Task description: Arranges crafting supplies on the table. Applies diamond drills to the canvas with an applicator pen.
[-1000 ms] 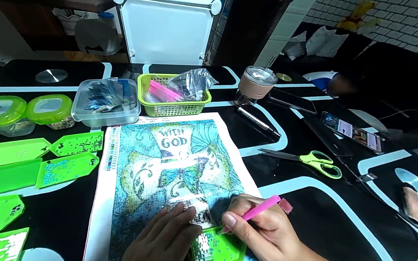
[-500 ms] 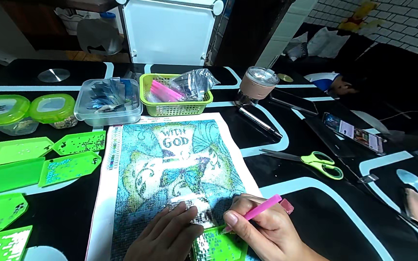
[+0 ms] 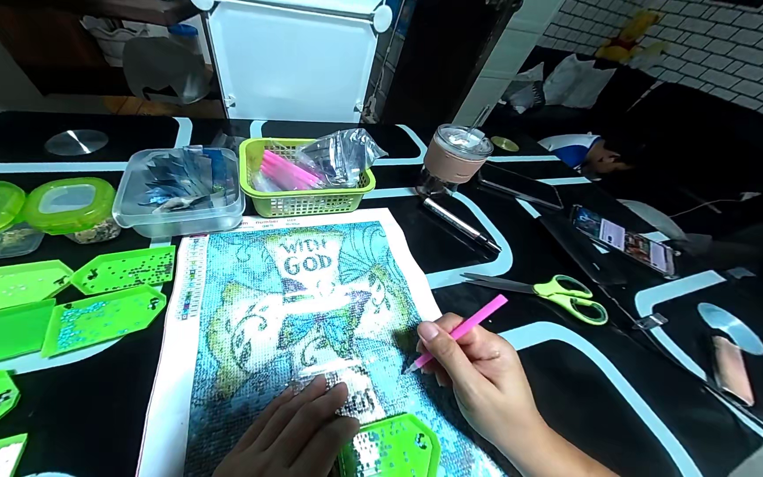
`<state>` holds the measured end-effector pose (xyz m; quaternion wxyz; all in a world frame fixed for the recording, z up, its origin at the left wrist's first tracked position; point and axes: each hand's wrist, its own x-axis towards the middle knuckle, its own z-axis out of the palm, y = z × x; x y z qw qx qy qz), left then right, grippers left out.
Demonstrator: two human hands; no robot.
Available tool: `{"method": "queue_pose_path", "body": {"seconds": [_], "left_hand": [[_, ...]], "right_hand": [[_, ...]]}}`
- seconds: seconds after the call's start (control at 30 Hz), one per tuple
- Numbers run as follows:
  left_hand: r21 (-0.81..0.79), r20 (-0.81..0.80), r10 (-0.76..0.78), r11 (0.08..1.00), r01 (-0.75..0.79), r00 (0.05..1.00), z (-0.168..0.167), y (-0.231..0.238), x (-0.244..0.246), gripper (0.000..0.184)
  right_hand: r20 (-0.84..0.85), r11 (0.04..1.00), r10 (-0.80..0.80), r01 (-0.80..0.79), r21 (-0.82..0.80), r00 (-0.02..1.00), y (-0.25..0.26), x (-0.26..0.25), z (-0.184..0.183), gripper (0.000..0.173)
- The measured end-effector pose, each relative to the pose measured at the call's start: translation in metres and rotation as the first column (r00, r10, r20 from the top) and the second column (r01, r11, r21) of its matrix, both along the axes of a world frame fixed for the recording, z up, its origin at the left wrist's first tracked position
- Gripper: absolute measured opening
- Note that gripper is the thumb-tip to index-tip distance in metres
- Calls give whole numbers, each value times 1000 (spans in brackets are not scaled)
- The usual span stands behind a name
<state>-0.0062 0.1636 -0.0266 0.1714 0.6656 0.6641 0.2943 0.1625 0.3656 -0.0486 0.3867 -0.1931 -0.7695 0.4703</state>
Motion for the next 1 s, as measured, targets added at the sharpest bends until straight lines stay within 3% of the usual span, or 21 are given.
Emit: {"method": "queue_pose_path", "body": {"seconds": [0.27,0.5,0.6,0.83,1.0], "left_hand": [[3,-8,-1,1000,1,1000,0,0,0,45],[8,-4,3,1000,-3,1000,-1,0,0,45],[2,-6,0,1000,0,1000,0,0,0,46],[12,-3,-2,1000,2,1000,-1,0,0,45],[-10,-5,-7,1000,7,1000,1,0,0,46]], "right_hand": [[9,997,9,-9,82,1000,-1,1,-1,27],[22,900,386,-381,210,922,-12,3,5,29],[28,908,367,-365,204,930,-10,3,3,29],[-61,952,306,-306,15,950,-7,4,3,27],[-53,1000,6,-7,-19,999,2,2,3,26]]}}
